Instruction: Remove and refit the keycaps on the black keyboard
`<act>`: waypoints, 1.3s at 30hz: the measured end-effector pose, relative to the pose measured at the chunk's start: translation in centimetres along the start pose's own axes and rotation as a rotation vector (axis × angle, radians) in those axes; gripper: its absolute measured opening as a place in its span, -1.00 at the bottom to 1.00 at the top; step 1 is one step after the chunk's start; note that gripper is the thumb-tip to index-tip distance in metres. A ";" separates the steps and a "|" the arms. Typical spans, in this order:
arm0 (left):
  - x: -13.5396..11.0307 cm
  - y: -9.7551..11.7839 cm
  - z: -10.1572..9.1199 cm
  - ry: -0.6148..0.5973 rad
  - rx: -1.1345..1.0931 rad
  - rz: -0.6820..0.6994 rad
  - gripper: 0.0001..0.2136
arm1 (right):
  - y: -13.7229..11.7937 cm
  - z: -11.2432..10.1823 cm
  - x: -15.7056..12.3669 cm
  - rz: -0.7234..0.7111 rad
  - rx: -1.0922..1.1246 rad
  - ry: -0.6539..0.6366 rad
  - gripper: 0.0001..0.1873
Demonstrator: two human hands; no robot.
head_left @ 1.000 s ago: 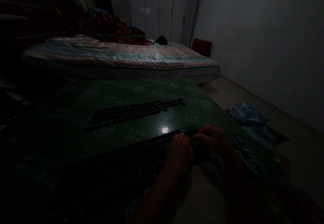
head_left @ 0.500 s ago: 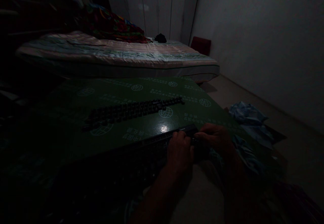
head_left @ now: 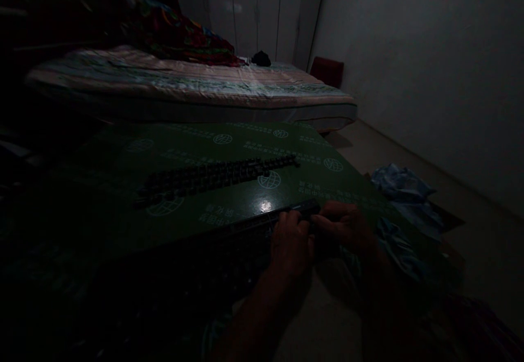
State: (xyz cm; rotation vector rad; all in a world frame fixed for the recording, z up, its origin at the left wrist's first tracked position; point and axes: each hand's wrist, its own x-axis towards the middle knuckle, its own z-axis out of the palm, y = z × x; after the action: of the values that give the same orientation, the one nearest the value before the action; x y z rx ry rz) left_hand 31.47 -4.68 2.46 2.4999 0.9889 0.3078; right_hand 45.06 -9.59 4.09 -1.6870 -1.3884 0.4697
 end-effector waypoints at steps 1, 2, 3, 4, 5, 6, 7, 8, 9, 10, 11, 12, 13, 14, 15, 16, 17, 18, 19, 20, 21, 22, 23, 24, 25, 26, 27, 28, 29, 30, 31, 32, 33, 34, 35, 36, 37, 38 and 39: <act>0.0 0.0 0.0 0.001 -0.003 0.000 -0.81 | 0.1 0.1 0.0 -0.006 -0.015 -0.013 -0.76; 0.0 0.0 0.1 0.004 -0.004 0.002 -0.81 | 0.2 0.2 0.1 -0.011 -0.030 -0.029 -0.76; 0.0 0.0 0.1 0.006 0.000 0.001 -0.80 | 0.3 0.3 0.1 -0.014 -0.045 -0.043 -0.76; 0.0 0.0 0.1 0.007 0.005 -0.002 -0.80 | 0.5 0.4 0.2 -0.016 -0.057 -0.055 -0.75; 0.0 0.0 0.1 0.007 0.011 -0.007 -0.79 | 0.6 0.5 0.3 -0.017 -0.065 -0.061 -0.76; 0.1 0.1 0.1 0.008 0.016 -0.015 -0.79 | 0.7 0.7 0.4 -0.018 -0.068 -0.062 -0.76; 0.1 0.1 0.1 0.007 0.017 -0.019 -0.78 | 0.9 0.8 0.5 -0.018 -0.066 -0.061 -0.76; 0.2 0.2 0.1 0.005 0.015 -0.022 -0.78 | 1.0 1.0 0.5 -0.014 -0.061 -0.060 -0.77; 0.3 0.3 0.1 0.005 0.012 -0.023 -0.78 | 1.1 1.1 0.6 -0.010 -0.055 -0.057 -0.77; 0.4 0.4 0.1 0.008 0.009 -0.026 -0.78 | 1.2 1.2 0.7 -0.006 -0.054 -0.052 -0.77; 0.5 0.4 0.1 0.015 0.007 -0.028 -0.78 | 1.3 1.3 0.7 -0.002 -0.066 -0.048 -0.77; 0.6 0.5 0.1 0.025 0.008 -0.033 -0.78 | 1.3 1.4 0.8 0.003 -0.091 -0.042 -0.77; 0.7 0.5 0.1 0.040 0.013 -0.036 -0.77 | 1.3 1.4 0.8 0.011 -0.127 -0.034 -0.78; 0.9 0.4 0.1 0.059 0.020 -0.036 -0.76 | 1.3 1.4 0.8 0.022 -0.169 -0.024 -0.79; 1.0 0.4 0.2 0.076 0.028 -0.032 -0.75 | 1.2 1.4 0.9 0.038 -0.207 -0.016 -0.81; 1.1 0.3 0.2 0.084 0.038 -0.023 -0.74 | 1.1 1.5 0.9 0.060 -0.230 -0.014 -0.82; 1.3 0.3 0.3 0.089 0.047 -0.021 -0.72 | 1.1 1.5 1.0 0.080 -0.237 -0.013 -0.83; 1.4 0.2 0.3 0.086 0.060 -0.022 -0.71 | 1.1 1.5 1.0 0.097 -0.228 -0.015 -0.83; 1.6 0.2 0.3 0.081 0.072 -0.028 -0.71 | 1.1 1.6 1.1 0.111 -0.212 -0.023 -0.83; 1.7 0.2 0.3 0.076 0.082 -0.030 -0.71 | 1.1 1.6 1.2 0.121 -0.194 -0.028 -0.83; 1.8 0.1 0.3 0.072 0.089 -0.030 -0.71 | 1.2 1.7 1.2 0.128 -0.179 -0.030 -0.82; 1.9 0.1 0.2 0.072 0.091 -0.025 -0.70 | 1.2 1.8 1.3 0.133 -0.169 -0.027 -0.82; 2.0 0.1 0.2 0.072 0.091 -0.016 -0.70 | 1.4 1.9 1.4 0.137 -0.164 -0.016 -0.82; 2.0 0.1 0.2 0.073 0.091 -0.008 -0.71 | 1.5 1.9 1.5 0.142 -0.161 -0.003 -0.83; 2.0 0.1 0.2 0.075 0.095 0.000 -0.71 | 1.7 2.0 1.6 0.146 -0.159 0.012 -0.84; 2.0 0.1 0.3 0.074 0.101 0.004 -0.71 | 1.8 2.1 1.6 0.145 -0.159 0.027 -0.86; 2.0 0.1 0.2 0.070 0.110 0.006 -0.71 | 2.0 2.2 1.7 0.141 -0.158 0.039 -0.88; 2.0 0.1 0.2 0.066 0.120 0.005 -0.70 | 2.1 2.3 1.7 0.136 -0.156 0.050 -0.90; 2.0 0.1 0.2 0.062 0.130 0.004 -0.70 | 2.2 2.3 1.8 0.127 -0.151 0.059 -0.91; 2.0 0.1 0.2 0.060 0.137 0.003 -0.69 | 2.4 2.4 1.8 0.119 -0.144 0.070 -0.91; 2.0 0.1 0.2 0.058 0.144 0.005 -0.69 | 2.4 2.5 1.9 0.109 -0.138 0.082 -0.91; 2.1 0.1 0.2 0.055 0.150 0.007 -0.69 | 2.5 2.5 1.9 0.099 -0.134 0.095 -0.91; 2.1 0.1 0.2 0.054 0.154 0.010 -0.68 | 2.5 2.5 1.9 0.089 -0.132 0.110 -0.91; 2.1 0.1 0.3 0.051 0.157 0.014 -0.67 | 2.6 2.5 2.0 0.078 -0.133 0.123 -0.91; 2.1 0.1 0.3 0.048 0.160 0.017 -0.66 | 2.6 2.6 2.0 0.066 -0.134 0.131 -0.91; 2.1 0.1 0.3 0.046 0.165 0.019 -0.66 | 2.6 2.6 2.0 0.056 -0.136 0.137 -0.91; 2.1 0.1 0.3 0.045 0.169 0.020 -0.65 | 2.7 2.6 1.9 0.049 -0.137 0.141 -0.91; 2.1 0.1 0.3 0.046 0.174 0.022 -0.65 | 2.7 2.6 1.9 0.045 -0.138 0.143 -0.91; 2.1 0.1 0.3 0.046 0.179 0.023 -0.65 | 2.7 2.7 1.9 0.044 -0.138 0.146 -0.91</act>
State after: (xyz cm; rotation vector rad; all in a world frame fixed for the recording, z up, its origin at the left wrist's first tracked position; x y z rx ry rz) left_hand 33.16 -3.36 2.36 2.6775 1.0478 0.2967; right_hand 45.27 -6.78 0.89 -1.8281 -1.3046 0.2748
